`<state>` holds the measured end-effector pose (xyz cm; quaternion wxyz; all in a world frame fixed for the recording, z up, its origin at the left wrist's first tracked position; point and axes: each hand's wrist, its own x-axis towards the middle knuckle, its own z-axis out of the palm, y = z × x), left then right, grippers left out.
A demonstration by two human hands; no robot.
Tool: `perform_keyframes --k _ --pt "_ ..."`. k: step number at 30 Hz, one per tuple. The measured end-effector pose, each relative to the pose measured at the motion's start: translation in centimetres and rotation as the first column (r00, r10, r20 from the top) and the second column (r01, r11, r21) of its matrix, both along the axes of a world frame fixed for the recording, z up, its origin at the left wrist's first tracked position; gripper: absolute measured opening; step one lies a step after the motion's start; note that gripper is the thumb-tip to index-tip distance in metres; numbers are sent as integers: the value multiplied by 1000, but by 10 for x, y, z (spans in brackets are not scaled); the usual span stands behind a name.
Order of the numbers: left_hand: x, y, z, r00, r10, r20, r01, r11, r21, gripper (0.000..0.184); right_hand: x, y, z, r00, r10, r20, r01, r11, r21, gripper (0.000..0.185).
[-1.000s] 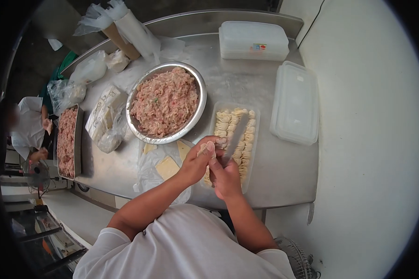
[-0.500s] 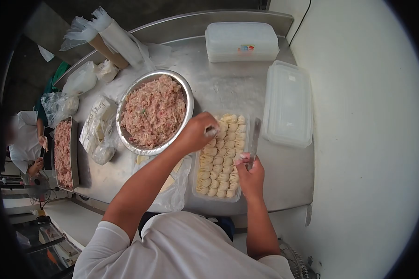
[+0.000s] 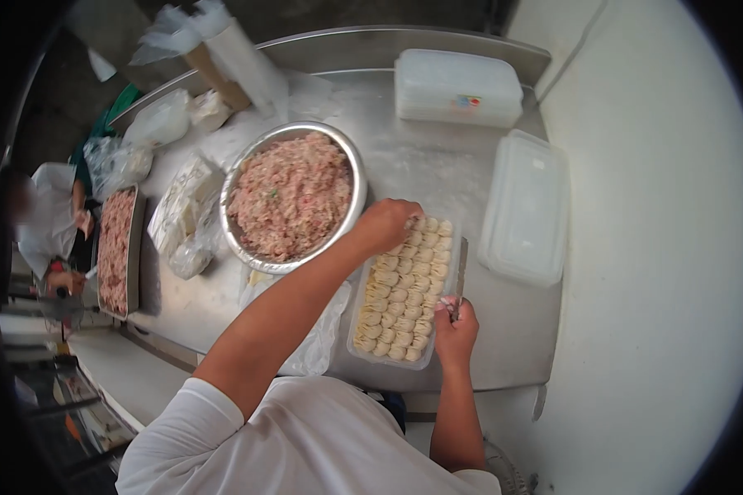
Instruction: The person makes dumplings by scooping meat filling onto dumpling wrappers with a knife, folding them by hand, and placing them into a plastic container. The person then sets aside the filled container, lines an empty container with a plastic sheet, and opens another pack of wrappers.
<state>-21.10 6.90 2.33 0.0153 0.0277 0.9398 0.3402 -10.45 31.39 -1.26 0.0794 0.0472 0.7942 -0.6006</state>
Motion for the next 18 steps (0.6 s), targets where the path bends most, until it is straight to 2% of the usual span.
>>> perform_keyframes --k 1,2,3,4,5,7,8,10,11,13,14,16,17,18 --pt "2 2 4 999 -19 35 20 999 -28 37 -4 -2 5 999 26 -33 -23 997 68 21" --pt "8 0 8 997 -38 73 42 998 -52 37 -8 -4 11 998 59 -38 -56 996 65 21" --pt "21 -3 11 998 -8 70 12 998 -53 37 -12 -6 22 989 110 -103 -93 983 161 20" --pt "38 -3 14 992 1 -126 -3 1000 -13 37 -14 -7 31 973 163 -162 -117 959 257 21" --pt "54 -1 17 948 12 -318 -5 1000 23 37 -20 -10 36 969 182 -166 -135 957 257 21" --pt "101 -9 29 924 58 -378 -18 994 110 34 -33 -19 46 851 363 -378 -198 890 410 28" --pt "129 -17 26 943 80 -324 -43 992 120 34 -39 -26 55 850 368 -378 -202 889 412 28" --pt "187 -36 17 962 142 -233 -116 985 125 33 -56 -45 78 750 535 -389 -218 756 618 32" --pt "213 -46 9 961 187 -202 -166 979 116 32 -66 -56 90 743 540 -395 -221 755 618 32" --pt "257 -64 -14 950 271 -156 -264 962 67 33 -82 -81 115 657 693 -299 -171 522 835 34" --pt "272 -70 -22 946 281 -160 -273 960 68 33 -90 -98 129 648 699 -302 -172 521 836 34" --pt "294 -76 -34 945 326 -36 -327 945 -27 34 -99 -133 153 519 808 -278 -101 381 919 25" --pt "298 -78 -42 943 330 -41 -331 943 -21 34 -105 -150 152 513 812 -278 -97 377 921 25" --pt "299 -81 -51 945 323 -48 -323 946 -9 34 -110 -167 146 465 862 -204 -95 277 956 20"
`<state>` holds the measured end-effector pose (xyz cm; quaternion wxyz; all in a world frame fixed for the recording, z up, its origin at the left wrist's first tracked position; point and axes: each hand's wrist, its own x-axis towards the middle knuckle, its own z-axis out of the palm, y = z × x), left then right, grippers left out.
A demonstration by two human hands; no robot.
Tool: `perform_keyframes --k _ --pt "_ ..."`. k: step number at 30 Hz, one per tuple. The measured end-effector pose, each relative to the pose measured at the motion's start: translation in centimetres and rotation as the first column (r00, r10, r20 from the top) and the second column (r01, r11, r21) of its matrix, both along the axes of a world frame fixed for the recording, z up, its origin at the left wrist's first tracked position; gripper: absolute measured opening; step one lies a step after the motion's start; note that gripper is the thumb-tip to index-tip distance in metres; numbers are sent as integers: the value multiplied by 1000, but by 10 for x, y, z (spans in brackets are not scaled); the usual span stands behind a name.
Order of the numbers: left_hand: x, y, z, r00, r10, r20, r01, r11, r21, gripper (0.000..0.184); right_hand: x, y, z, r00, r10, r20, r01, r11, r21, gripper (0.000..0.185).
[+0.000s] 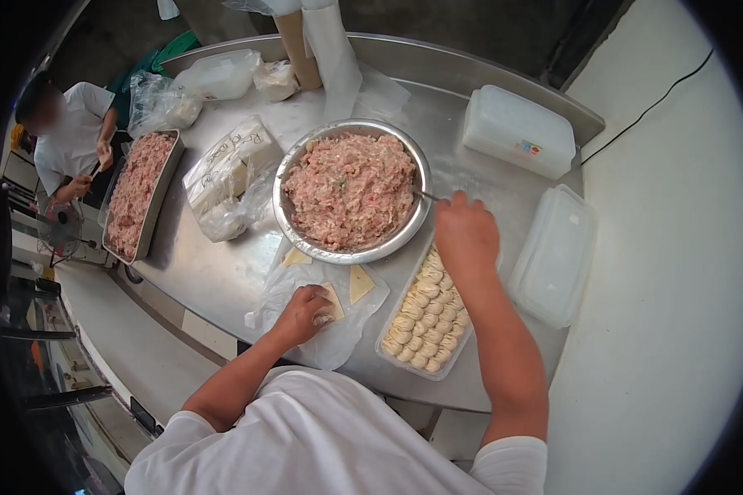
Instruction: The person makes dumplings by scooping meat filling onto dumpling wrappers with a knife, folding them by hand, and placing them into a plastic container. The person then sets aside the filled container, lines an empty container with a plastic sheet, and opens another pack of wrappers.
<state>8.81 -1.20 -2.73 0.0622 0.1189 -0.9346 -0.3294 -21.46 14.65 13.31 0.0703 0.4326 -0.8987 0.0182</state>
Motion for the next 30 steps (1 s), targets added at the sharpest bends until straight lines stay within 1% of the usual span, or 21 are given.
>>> perform_keyframes --k 1,2,5,6,8,12,14,15,16,17,18,19,20,21,22,24,26,27,28,29,30 --pt "-2 -1 -1 1000 -9 -13 9 1000 10 34 0 -12 -1 999 51 -19 -49 993 103 17" --pt "-2 -1 -2 1000 -3 -22 4 1000 18 34 7 -16 1 998 57 -28 -54 992 111 17" --pt "-5 2 8 1000 -28 -11 28 999 33 29 36 -23 12 963 271 -7 -270 960 74 9" --pt "-5 3 8 1000 -18 -9 18 999 31 27 43 -24 11 959 285 -6 -283 955 85 9" --pt "-4 3 5 1000 -8 -5 8 999 35 26 53 -27 11 932 361 33 -357 899 253 10" --pt "-3 0 -1 1000 -4 -30 8 994 111 23 46 -24 18 942 331 62 -336 921 198 11" --pt "-1 -7 -2 999 -16 -50 21 993 113 23 36 -22 26 945 290 149 -312 938 151 15" --pt "-2 -11 -5 998 -13 -69 25 982 186 20 30 -20 25 937 220 270 -263 955 137 16" --pt "-2 -13 -7 996 -10 -87 32 965 259 18 26 -15 22 937 224 269 -267 954 136 16" --pt "-1 -16 -8 996 -7 -88 30 966 258 18 24 -8 16 909 185 372 -217 975 45 16" --pt "0 -20 -8 977 197 -76 -127 836 534 15 25 -3 9 867 154 474 -154 987 -38 17" --pt "1 -23 -6 925 381 -2 -247 604 757 14 28 2 1 865 154 477 -155 987 -37 17" --pt "3 -29 -4 925 380 4 -251 602 758 14 33 8 -8 834 195 517 -81 969 -234 16" --pt "3 -37 6 848 526 65 -158 135 978 19 38 15 -14 802 242 546 9 910 -415 17" --pt "2 -44 19 765 613 197 38 -348 937 25 47 20 -16 800 240 550 11 910 -414 17" --pt "-8 -47 48 748 635 194 91 -388 917 30 68 21 -19 786 198 586 179 835 -521 19" --pt "-22 -41 75 726 660 196 145 -424 894 35 92 19 -23 777 267 571 174 780 -601 19" --pt "-33 -37 85 744 634 211 74 -392 917 38 102 15 -24 770 330 546 171 718 -675 20" --pt "-40 -34 95 760 608 231 2 -357 934 42 114 10 -25 766 335 548 171 716 -677 20" --pt "-43 -31 106 758 610 232 -1 -355 935 42 126 4 -26 767 373 522 162 674 -720 21" --pt "-46 -28 116 825 544 154 103 -413 905 41 133 2 -26 769 407 494 155 630 -761 22"
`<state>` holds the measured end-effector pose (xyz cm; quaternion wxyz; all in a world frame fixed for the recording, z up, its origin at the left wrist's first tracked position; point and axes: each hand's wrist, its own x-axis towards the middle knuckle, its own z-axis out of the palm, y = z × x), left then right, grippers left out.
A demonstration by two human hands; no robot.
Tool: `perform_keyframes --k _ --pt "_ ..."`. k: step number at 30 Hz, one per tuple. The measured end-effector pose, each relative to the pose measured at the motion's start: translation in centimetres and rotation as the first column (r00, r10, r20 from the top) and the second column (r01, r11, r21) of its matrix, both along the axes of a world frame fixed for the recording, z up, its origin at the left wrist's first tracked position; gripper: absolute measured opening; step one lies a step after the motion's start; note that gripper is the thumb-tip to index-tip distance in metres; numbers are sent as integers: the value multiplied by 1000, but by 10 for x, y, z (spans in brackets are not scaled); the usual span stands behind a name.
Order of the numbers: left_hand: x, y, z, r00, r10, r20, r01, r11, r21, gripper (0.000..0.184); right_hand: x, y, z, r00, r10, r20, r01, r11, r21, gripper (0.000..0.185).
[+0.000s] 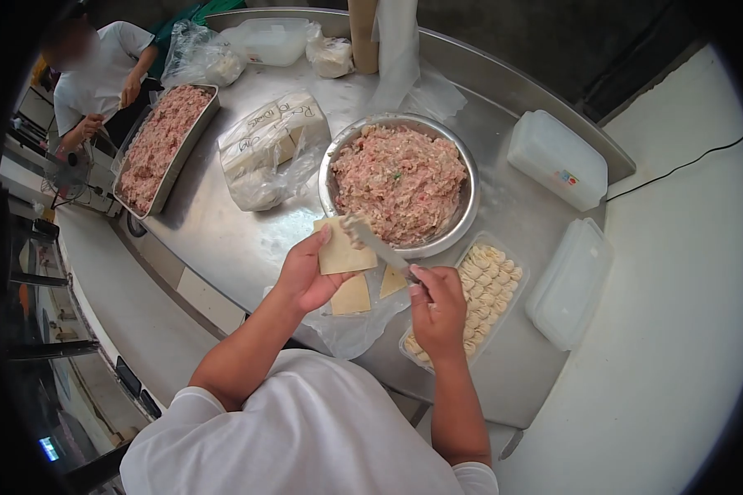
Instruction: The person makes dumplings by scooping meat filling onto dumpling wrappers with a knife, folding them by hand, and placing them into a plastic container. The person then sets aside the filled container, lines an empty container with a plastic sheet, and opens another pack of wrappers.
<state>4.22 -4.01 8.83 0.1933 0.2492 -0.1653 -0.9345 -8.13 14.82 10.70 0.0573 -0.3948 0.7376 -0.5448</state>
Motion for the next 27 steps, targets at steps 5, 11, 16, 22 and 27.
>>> perform_keyframes --k 5,11,16,22,27 --pt "-6 -7 -3 996 -16 -91 19 999 29 37 -7 11 -24 990 81 -115 -59 982 178 26" --pt "-7 -3 0 977 135 162 -113 984 -138 33 -3 8 7 984 35 -172 1 979 205 27" --pt "-7 -8 -4 977 167 129 -160 985 -67 32 -15 -4 -9 956 124 -267 -40 953 299 28" --pt "-2 -20 -9 919 390 59 -388 921 -39 34 -10 -9 1 976 180 -125 -149 963 225 29" --pt "-4 -20 -4 922 386 42 -384 922 -37 33 -13 -37 -17 969 159 -190 -105 959 265 28"
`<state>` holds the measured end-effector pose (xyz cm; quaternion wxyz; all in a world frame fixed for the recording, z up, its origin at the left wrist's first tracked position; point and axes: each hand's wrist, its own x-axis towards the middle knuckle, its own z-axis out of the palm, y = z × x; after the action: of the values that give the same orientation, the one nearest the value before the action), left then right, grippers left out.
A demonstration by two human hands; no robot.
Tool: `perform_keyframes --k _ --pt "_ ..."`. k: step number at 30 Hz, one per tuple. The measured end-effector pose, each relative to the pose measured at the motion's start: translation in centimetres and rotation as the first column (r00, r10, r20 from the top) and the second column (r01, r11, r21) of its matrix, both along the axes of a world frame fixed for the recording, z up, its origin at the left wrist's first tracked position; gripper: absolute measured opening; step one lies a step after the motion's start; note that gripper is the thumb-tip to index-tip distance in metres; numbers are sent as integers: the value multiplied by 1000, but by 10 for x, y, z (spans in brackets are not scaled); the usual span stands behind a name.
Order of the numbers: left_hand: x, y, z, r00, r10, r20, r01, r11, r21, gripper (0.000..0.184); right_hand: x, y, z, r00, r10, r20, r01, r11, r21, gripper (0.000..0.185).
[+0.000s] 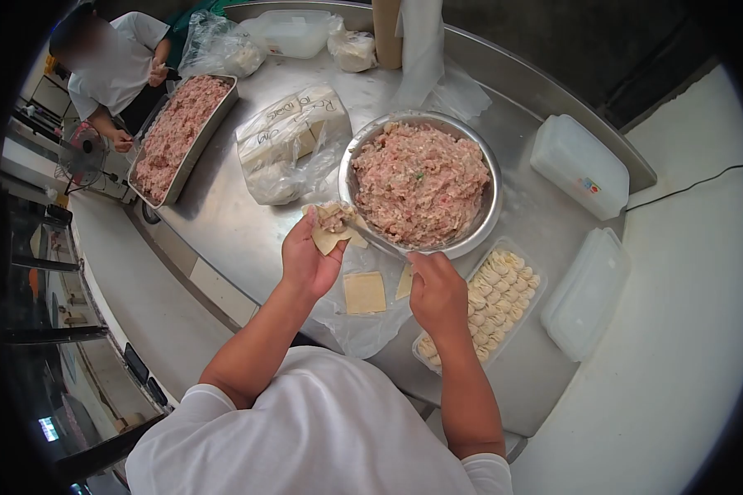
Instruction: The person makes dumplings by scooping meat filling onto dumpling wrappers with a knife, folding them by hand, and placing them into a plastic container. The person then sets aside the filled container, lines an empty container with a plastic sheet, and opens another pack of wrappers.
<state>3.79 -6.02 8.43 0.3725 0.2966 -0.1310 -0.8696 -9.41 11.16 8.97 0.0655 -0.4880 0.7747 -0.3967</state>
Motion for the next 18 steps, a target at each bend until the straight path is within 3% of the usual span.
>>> perform_keyframes --k 2,5,7,8,10,14,16,18 --pt "1 -5 1 997 33 67 -34 999 13 33 -4 -12 -1 999 -30 -26 29 1000 -8 28" --pt "0 -20 -8 996 84 5 -84 996 6 32 -27 -26 -5 997 -16 -69 13 999 -53 26" --pt "1 -26 -11 993 117 34 -118 993 22 32 -53 -29 -18 989 -77 -126 90 990 106 24" --pt "2 -26 -11 992 117 37 -118 993 17 32 -62 -22 -19 989 -78 -122 90 991 101 24" --pt "-1 -27 -8 996 93 14 -93 996 13 34 -75 -19 -6 990 -35 -135 70 962 264 22" --pt "1 -25 -9 998 53 30 -54 998 32 35 -38 -7 21 975 -114 -191 137 984 110 22" --pt "-3 -18 -6 1000 0 23 -1 999 42 35 -20 -6 22 998 -40 -55 35 995 -88 24" --pt "-8 -11 -10 998 -59 20 58 997 51 34 -10 -6 2 996 -16 -83 11 998 -63 25"
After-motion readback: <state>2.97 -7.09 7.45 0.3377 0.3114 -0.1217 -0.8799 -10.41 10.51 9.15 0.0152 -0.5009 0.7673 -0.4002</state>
